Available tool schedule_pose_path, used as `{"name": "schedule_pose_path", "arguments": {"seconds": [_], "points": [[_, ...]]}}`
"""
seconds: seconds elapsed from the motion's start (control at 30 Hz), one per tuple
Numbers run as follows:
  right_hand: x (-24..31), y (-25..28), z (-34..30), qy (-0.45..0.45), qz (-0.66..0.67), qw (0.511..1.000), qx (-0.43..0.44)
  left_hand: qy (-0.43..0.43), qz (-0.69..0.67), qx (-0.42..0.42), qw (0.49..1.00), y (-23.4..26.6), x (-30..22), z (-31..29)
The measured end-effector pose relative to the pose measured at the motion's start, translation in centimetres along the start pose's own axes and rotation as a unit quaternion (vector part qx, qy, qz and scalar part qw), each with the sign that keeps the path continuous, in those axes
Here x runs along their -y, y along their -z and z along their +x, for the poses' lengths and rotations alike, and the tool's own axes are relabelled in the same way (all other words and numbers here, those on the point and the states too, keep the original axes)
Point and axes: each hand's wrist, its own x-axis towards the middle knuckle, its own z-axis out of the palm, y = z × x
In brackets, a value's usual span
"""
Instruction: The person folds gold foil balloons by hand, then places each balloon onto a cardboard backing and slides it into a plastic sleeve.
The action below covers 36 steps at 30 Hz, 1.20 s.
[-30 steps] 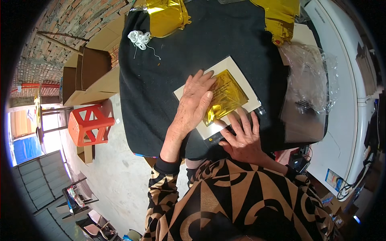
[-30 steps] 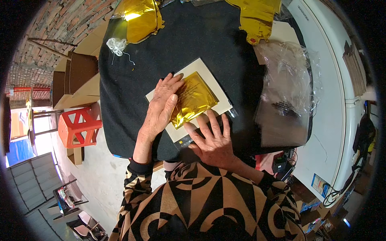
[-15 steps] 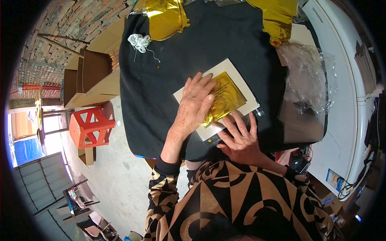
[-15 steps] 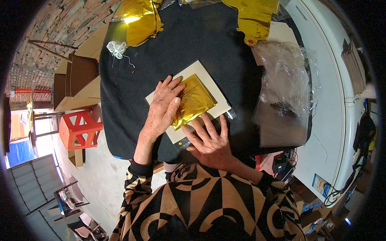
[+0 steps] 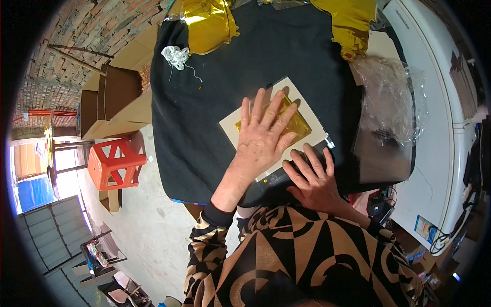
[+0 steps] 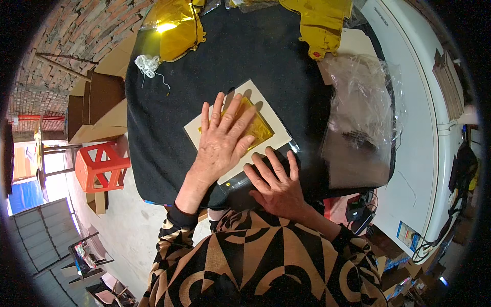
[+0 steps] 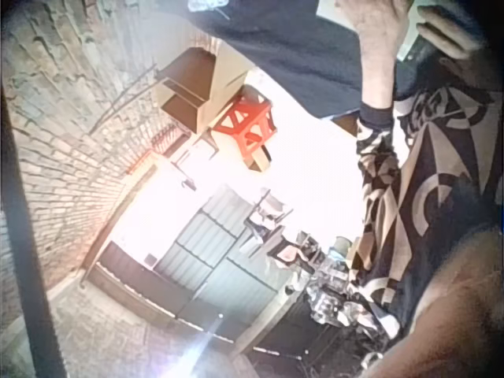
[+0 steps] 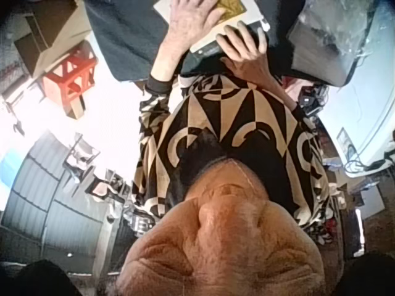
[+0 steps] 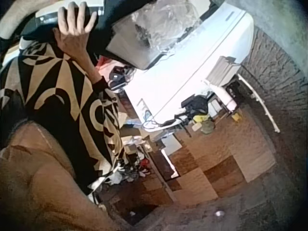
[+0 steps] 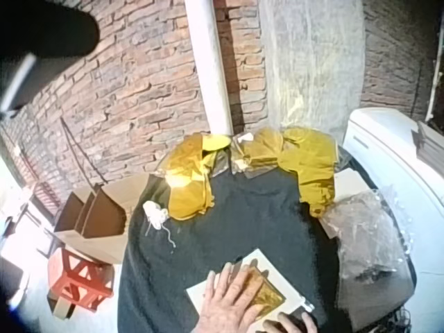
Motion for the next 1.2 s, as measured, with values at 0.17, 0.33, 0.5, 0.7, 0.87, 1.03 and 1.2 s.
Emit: {"name": "schedule_pose_path", "arguments": {"seconds": [0.17, 0.33, 0.5, 0.7, 0.87, 1.03, 1.2], "points": [[-0.2, -0.1, -0.1, 0.007, -0.01, 1.0, 0.002, 0.005, 0.048, 0.042, 0.998, -1.6, 0.0, -0.1], [-0.6, 0.2, 0.0, 0.008, -0.005, 1.0, 0.007, 0.007, 0.04, 0.048, 0.998, -1.6, -0.3, 0.2], [-1.2, 0.3, -0.3, 0.021, 0.0, 0.999, -0.033, 0.018, 0.033, 0.066, 0.997, -1.2, -0.8, 0.6], [-1.7, 3.3, 2.1, 0.006, 0.013, 0.997, -0.076, 0.019, 0.046, 0.072, 0.996, -0.9, -0.8, 0.8], [-3.8, 5.2, 3.3, 0.021, 0.03, 0.987, -0.156, 0.009, 0.056, 0.077, 0.995, -1.1, -1.3, 1.2], [-11.7, 11.7, 1.8, -0.128, -0.082, 0.929, -0.338, 0.026, 0.069, 0.087, 0.994, -1.0, -0.8, 0.1], [-19.9, 16.1, 0.5, -0.259, -0.109, 0.896, -0.344, 0.011, 0.061, 0.074, 0.995, -1.3, -1.3, 0.8]]}}
